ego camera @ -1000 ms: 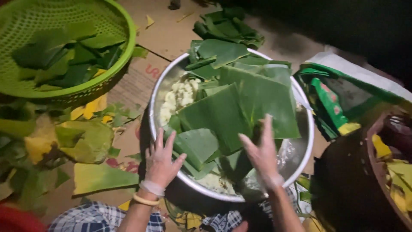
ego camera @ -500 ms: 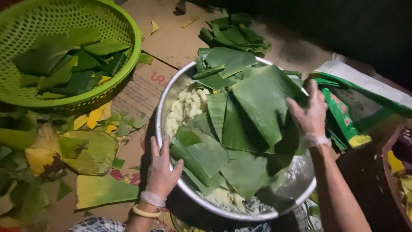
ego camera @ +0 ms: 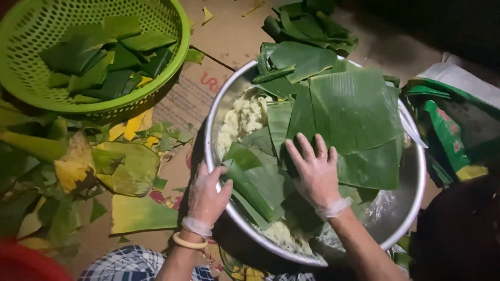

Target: Sorting banana leaves and preparing dough for wrapping in a food production setting.

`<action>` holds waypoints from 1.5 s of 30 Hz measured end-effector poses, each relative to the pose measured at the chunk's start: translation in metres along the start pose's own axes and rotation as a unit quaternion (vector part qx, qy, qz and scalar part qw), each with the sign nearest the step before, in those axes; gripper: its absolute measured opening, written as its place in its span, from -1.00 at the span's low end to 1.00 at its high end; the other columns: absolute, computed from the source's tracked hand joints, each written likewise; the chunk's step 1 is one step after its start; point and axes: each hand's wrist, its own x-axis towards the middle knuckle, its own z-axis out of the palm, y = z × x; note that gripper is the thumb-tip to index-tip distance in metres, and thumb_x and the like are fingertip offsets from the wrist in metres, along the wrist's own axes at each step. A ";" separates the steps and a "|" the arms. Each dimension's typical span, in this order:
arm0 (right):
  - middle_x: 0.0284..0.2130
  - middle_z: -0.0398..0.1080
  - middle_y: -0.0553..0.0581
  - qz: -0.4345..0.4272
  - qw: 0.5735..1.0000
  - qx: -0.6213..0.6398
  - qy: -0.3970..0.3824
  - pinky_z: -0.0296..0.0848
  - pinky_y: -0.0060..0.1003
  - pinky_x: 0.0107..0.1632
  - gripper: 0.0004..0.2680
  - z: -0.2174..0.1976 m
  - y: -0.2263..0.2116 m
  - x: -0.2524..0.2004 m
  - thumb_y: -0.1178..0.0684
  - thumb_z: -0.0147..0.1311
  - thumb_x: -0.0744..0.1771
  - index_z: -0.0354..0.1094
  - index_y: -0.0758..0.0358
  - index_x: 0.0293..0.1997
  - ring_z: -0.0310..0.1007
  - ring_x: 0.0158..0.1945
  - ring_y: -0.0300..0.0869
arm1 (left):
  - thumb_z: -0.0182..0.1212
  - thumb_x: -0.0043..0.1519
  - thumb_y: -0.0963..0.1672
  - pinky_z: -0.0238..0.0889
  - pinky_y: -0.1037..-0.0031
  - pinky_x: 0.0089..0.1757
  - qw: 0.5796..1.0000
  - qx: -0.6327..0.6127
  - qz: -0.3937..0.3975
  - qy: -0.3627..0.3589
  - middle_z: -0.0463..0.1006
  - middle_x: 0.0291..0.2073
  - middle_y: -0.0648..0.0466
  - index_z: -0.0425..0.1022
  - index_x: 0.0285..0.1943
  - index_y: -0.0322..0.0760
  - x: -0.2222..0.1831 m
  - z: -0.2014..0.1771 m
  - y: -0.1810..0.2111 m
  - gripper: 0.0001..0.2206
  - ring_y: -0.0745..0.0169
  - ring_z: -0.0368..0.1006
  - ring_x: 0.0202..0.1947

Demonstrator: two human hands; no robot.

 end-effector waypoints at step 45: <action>0.28 0.28 0.21 0.161 0.985 0.066 0.019 0.46 0.22 0.05 -0.31 -0.018 0.044 -0.035 -0.27 0.35 0.16 0.17 -0.07 0.46 0.33 0.24 0.19 | 0.29 0.12 -0.18 0.05 -0.12 0.24 0.971 -0.042 0.192 0.135 0.13 0.43 -0.42 0.21 0.46 -0.34 -0.007 0.002 0.049 -0.35 -0.51 0.07 0.40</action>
